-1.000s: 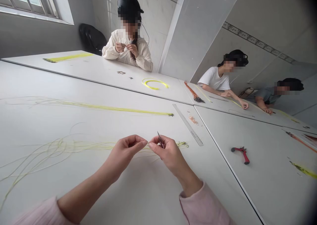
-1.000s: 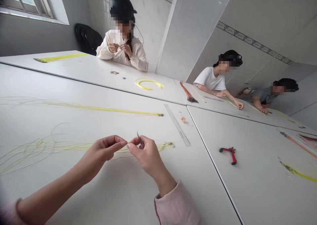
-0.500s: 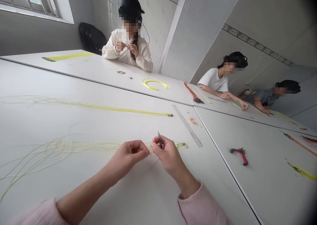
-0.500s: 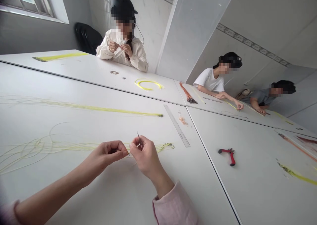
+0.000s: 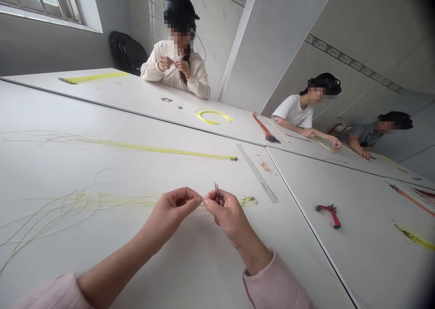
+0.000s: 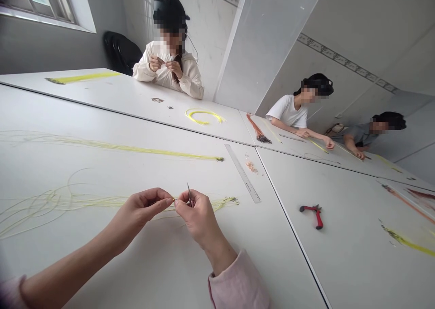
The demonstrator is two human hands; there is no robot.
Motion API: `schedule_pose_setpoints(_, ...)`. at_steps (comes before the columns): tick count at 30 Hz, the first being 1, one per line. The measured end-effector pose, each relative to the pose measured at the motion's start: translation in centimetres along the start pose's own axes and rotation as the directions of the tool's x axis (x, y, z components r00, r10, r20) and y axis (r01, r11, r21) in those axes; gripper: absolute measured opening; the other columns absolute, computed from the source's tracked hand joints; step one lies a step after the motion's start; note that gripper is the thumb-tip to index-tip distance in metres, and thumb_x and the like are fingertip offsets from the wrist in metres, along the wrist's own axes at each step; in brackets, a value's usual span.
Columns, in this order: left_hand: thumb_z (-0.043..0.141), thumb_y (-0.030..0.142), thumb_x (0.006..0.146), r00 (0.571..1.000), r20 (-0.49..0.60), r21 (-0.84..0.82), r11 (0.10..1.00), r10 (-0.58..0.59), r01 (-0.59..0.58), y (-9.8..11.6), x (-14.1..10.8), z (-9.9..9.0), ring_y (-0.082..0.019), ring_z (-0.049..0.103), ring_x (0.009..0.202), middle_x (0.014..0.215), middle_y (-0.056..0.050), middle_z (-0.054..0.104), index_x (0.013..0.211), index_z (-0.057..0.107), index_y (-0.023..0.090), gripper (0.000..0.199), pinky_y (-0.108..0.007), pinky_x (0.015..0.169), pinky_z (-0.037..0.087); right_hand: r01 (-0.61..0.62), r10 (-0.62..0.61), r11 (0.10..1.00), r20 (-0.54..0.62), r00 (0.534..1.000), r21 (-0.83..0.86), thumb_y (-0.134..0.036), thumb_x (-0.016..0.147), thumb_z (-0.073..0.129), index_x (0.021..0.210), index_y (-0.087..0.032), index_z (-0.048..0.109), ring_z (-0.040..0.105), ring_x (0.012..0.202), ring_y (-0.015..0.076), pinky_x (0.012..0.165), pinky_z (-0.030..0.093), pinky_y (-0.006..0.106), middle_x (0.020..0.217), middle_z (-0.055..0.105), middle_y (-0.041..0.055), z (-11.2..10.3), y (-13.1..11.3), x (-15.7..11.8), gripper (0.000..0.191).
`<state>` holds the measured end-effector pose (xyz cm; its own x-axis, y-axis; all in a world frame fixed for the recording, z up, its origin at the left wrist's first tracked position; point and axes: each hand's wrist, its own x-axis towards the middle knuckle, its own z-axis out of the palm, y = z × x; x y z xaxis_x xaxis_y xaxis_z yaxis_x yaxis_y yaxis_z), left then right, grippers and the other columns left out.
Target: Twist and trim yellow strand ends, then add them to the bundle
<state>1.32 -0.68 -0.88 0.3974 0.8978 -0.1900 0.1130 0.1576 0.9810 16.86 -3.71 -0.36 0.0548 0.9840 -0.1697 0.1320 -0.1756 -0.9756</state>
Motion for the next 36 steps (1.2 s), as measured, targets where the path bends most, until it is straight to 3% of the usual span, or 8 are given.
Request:
schedule_pose_setpoints(6,0.062,0.046,0.071,1.000,-0.025,-0.019,1.000,0.000,-0.001,0.3,0.0,0.1,-0.015,0.048,0.061,0.070,-0.002,0.062,0.075,0.067,0.022,0.025,-0.026,0.054,0.032,0.078,-0.080,0.995,-0.034,0.996,-0.056,-0.031,0.079,0.055,0.071,-0.018,0.049,0.031,0.055,0.0093,0.051,0.029,0.023,0.061,0.039,-0.0043,0.3,0.1,-0.2,0.016)
schedule_pose_setpoints(13,0.062,0.046,0.076,0.994,0.053,-0.172,0.980,-0.094,0.102,-0.4,0.1,-0.1,-0.009,0.027,0.057,0.072,0.004,0.049,0.074,0.059,0.022,0.024,-0.023,0.054,0.023,0.231,-0.257,0.946,-0.089,0.962,-0.228,-0.026,0.080,0.052,0.069,-0.020,0.044,0.031,0.056,0.0101,0.051,0.030,0.023,0.064,0.038,-0.0040,1.3,0.3,-0.6,0.015)
schedule_pose_setpoints(18,0.061,0.045,0.077,0.990,0.095,-0.253,0.959,-0.109,0.129,-1.0,0.1,-0.2,-0.009,0.027,0.059,0.077,0.004,0.046,0.076,0.057,0.022,0.023,-0.023,0.057,0.024,0.254,-0.295,0.921,-0.101,0.950,-0.295,-0.024,0.078,0.053,0.067,-0.020,0.042,0.032,0.056,0.0101,0.050,0.030,0.023,0.066,0.040,-0.0031,1.7,0.5,-0.6,0.016)
schedule_pose_setpoints(26,0.060,0.047,0.076,0.996,0.033,-0.136,0.987,-0.082,0.086,-0.2,0.1,-0.2,-0.009,0.026,0.055,0.067,0.004,0.045,0.071,0.057,0.021,0.027,-0.024,0.055,0.022,0.225,-0.240,0.942,-0.029,0.970,-0.251,-0.032,0.082,0.054,0.075,-0.019,0.053,0.025,0.051,0.0091,0.047,0.024,0.024,0.064,0.041,-0.0043,0.5,-0.1,-0.7,0.014)
schedule_pose_setpoints(31,0.060,0.049,0.075,0.996,0.035,-0.055,0.995,-0.076,0.078,0.0,-0.1,0.0,-0.010,0.027,0.056,0.061,0.005,0.041,0.067,0.057,0.020,0.030,-0.024,0.054,0.020,0.276,-0.306,0.913,-0.058,0.950,-0.299,-0.031,0.082,0.056,0.076,-0.020,0.058,0.029,0.054,0.0097,0.051,0.028,0.025,0.068,0.047,-0.0026,0.0,-0.5,-0.7,0.013)
schedule_pose_setpoints(36,0.061,0.051,0.073,0.995,0.081,-0.035,0.997,-0.061,0.064,0.3,-0.1,0.0,-0.012,0.033,0.060,0.065,0.003,0.048,0.069,0.062,0.021,0.030,-0.025,0.054,0.022,0.342,-0.366,0.884,-0.015,0.931,-0.318,-0.027,0.086,0.049,0.074,-0.020,0.052,0.038,0.060,0.0113,0.056,0.032,0.025,0.074,0.048,-0.0009,0.2,-0.4,-0.7,0.015)
